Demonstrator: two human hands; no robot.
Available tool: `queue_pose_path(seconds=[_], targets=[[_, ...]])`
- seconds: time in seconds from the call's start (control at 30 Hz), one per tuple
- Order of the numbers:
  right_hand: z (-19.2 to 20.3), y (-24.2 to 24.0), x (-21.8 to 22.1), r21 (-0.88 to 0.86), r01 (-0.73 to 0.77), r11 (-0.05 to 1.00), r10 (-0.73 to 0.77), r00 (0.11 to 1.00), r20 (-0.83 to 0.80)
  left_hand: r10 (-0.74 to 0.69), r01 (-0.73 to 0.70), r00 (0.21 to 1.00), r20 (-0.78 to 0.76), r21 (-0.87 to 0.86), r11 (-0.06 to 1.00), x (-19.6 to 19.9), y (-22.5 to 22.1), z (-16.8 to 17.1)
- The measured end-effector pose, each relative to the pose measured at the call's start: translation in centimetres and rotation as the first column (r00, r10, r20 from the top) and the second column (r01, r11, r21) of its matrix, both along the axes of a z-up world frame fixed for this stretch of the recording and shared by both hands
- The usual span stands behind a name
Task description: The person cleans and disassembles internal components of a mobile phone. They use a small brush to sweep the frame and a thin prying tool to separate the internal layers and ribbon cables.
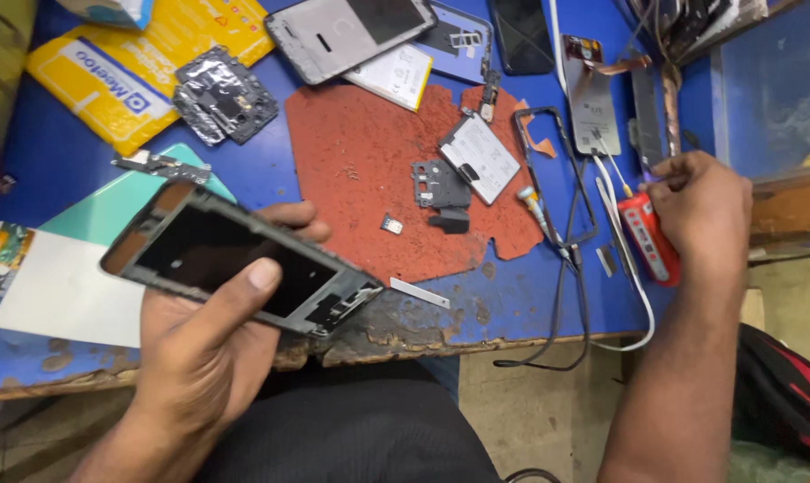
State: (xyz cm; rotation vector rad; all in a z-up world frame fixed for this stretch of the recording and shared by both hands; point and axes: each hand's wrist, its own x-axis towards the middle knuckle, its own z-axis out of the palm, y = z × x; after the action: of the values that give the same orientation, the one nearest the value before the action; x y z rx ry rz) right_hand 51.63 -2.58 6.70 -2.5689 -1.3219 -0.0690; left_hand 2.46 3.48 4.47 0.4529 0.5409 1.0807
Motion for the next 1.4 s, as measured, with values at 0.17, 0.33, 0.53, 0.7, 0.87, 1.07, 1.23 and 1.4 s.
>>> queue_pose_path(seconds=[0.17,0.33,0.53,0.7,0.87,1.07,1.23,1.4], targets=[[0.8,-2.6,-1.5,0.268,-0.203,0.942,0.213,0.977,-0.01,-0.016,0.016,1.0,0.019,-0.011,1.0,0.5,0.8,0.3],[3.5,-1.6,-13.3,0.493,-0.072,0.867,0.3,0.865,-0.403,-0.042,0.032,0.984,0.171,0.06,0.998,0.7,1.3,0.5],[4.3,1.6,-28.7,0.435,-0.533,0.726,0.656,0.727,-0.204,-0.043,0.041,0.98,0.196,0.013,0.999,1.9,1.1,0.5],[4.4,3.8,-32.9,0.466,-0.616,0.636,0.697,0.717,-0.004,-0.036,0.022,0.977,0.21,0.068,0.997,2.4,0.8,0.8],[2.6,2.8,-32.0,0.35,-0.645,0.679,0.697,0.716,-0.034,0.173,-0.198,0.963,0.205,0.105,0.975,0.0,2.5,2.0],[3.4,-0.1,-29.1,0.283,-0.547,0.788,0.559,0.828,0.045,0.138,-0.217,0.936,0.324,0.223,0.95,-3.6,3.5,2.7],[5.9,1.1,-30.9,0.417,-0.527,0.74,0.561,0.827,0.05,0.04,-0.085,0.954,0.296,0.14,0.986,-0.1,2.6,2.3],[4.7,3.1,-32.4,0.427,-0.681,0.595,0.717,0.69,0.1,0.002,-0.026,0.986,0.164,0.145,0.989,1.4,0.7,2.2]])
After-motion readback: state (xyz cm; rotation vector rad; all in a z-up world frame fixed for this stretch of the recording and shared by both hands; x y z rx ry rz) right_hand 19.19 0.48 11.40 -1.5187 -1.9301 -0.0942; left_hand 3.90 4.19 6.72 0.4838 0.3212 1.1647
